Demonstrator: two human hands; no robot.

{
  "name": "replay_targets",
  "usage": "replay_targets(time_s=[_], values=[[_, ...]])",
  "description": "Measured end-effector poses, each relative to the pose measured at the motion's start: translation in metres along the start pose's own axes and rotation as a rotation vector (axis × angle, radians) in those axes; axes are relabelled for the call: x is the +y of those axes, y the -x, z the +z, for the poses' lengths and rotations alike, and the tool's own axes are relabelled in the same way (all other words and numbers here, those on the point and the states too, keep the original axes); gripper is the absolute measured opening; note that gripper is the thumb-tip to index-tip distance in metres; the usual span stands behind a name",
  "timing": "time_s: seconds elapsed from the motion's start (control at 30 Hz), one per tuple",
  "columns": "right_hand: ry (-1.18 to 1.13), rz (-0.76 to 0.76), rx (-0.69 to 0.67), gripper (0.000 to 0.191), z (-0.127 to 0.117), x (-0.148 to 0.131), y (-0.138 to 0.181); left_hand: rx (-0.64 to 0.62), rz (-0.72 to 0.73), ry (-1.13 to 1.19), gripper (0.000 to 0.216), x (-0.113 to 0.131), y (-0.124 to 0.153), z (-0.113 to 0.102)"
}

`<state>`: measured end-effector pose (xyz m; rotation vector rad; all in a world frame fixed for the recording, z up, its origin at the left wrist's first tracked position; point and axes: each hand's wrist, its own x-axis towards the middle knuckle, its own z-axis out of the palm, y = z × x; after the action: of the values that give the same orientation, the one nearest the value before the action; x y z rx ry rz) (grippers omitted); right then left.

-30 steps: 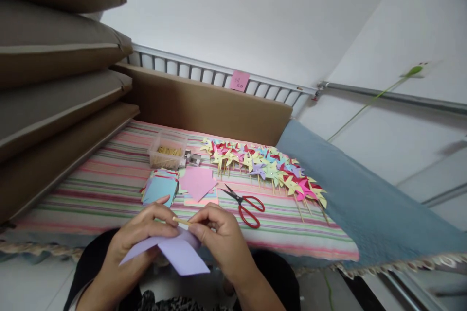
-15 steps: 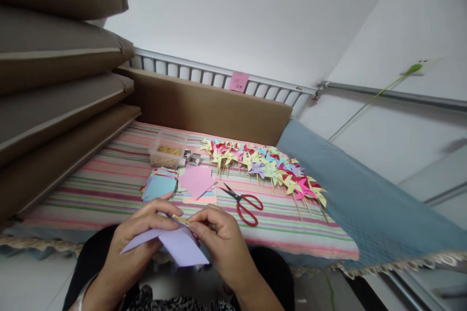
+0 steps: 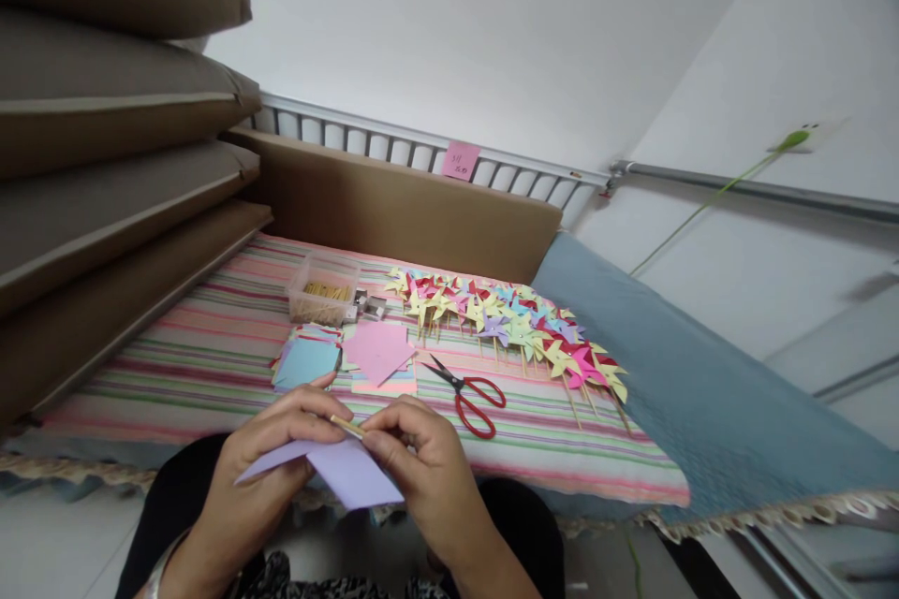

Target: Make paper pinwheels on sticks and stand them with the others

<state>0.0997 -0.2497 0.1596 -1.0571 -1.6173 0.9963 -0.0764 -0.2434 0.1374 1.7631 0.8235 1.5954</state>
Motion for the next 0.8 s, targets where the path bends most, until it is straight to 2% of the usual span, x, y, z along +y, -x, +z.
replay_targets(time_s=[0.4,0.8], values=[[0.028,-0.021,-0.005,0.01,0.0017,-0.0036,0.0021,-0.038,0.067,-0.001,0.011,-0.0041,0.0012,-0.0036],[0.035,-0.081,0.064,0.008,0.0064,0.0062,0.0014,-0.007,0.009,-0.011,0.015,-0.0072,0.0017,-0.0037]])
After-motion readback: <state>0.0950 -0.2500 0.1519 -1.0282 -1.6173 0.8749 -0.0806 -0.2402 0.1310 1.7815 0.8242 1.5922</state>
